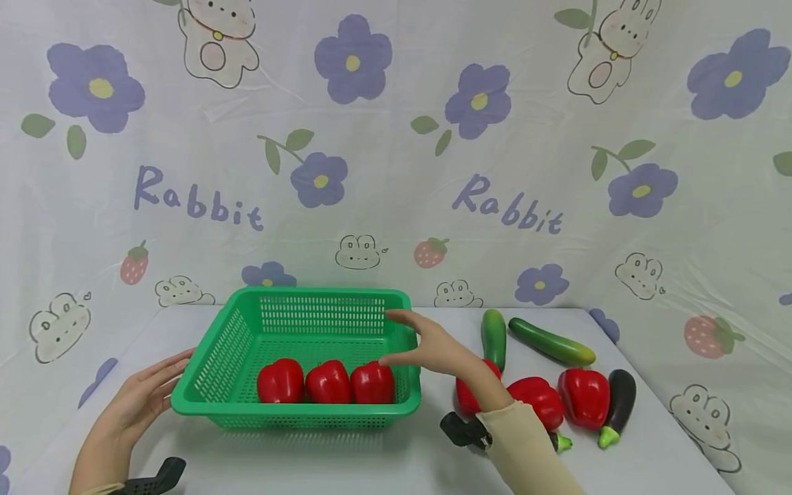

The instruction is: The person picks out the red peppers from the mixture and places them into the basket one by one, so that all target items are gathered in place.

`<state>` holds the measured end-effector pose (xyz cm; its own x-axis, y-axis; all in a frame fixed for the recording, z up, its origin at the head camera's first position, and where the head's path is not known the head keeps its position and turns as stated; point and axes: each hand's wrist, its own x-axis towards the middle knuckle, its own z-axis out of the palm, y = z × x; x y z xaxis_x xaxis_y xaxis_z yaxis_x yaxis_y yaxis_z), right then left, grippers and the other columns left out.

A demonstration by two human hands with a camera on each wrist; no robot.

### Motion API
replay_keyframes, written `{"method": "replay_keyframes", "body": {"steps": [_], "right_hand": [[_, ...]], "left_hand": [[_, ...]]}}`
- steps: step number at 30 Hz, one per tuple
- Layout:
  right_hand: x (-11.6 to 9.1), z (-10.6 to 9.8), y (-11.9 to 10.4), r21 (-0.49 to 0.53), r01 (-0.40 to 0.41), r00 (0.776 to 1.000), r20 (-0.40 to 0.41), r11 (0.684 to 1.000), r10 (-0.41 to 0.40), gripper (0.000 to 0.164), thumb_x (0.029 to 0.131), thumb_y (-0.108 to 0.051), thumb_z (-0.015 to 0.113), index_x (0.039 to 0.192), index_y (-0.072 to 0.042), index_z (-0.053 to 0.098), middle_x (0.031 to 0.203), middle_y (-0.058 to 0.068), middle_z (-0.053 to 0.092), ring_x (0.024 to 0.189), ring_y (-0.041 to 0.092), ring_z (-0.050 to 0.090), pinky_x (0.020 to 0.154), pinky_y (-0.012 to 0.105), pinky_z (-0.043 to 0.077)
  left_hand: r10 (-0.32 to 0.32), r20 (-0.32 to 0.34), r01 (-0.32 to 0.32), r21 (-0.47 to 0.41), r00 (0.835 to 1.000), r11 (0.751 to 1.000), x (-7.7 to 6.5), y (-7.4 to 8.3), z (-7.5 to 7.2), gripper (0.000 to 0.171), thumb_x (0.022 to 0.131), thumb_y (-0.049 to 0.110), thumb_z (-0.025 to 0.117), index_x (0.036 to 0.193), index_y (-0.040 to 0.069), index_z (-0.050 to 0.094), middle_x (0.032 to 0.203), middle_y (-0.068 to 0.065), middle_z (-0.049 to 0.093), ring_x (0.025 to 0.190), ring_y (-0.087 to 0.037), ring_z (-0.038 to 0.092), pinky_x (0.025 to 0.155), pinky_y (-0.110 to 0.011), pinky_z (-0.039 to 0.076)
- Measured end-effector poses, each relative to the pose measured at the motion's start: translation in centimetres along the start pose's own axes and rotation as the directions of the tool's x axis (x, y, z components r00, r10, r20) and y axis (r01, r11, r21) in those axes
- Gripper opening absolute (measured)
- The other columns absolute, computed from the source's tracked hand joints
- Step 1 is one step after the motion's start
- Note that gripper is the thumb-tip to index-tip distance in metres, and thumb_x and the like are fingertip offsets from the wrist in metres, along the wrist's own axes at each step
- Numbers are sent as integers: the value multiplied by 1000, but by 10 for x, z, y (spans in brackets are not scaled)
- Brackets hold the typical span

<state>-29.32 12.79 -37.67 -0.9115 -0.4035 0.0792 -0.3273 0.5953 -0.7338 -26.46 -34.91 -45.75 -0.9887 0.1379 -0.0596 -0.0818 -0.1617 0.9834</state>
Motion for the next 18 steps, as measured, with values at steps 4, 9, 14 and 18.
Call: {"method": "replay_keyframes", "body": {"steps": [4,9,14,18], "right_hand": [[-11,-7,8,-8,-25,999,-42,1000,25,83,77,-40,81,148,-22,42,152,1,44,143,28,36,107,57,41],[-23,-15,19,-29,-51,995,-84,998,48,85,76,-43,81,148,-22,40,152,2,44,143,31,36,104,58,43],[-35,-21,30,-41,-68,992,-111,997,63,86,76,-45,80,149,-23,39,153,2,42,144,31,35,106,61,39],[-45,-25,40,-46,-90,988,-127,995,83,85,77,-45,79,149,-22,39,153,5,42,143,34,35,106,64,38]], "left_hand": [[-17,-11,18,22,1000,1000,-1,0,0,27,102,20,52,113,37,71,109,28,67,99,5,64,81,-24,55],[-18,-19,18,18,1000,1000,0,0,0,26,101,21,53,113,36,71,109,28,68,99,4,65,80,-25,56],[-2,5,2,-1,1000,1000,0,0,0,27,102,18,52,110,35,72,110,26,69,99,2,66,80,-25,56],[5,8,-5,1,1000,1000,0,0,1,28,102,18,51,110,35,72,110,26,69,99,2,66,79,-25,56]]}}
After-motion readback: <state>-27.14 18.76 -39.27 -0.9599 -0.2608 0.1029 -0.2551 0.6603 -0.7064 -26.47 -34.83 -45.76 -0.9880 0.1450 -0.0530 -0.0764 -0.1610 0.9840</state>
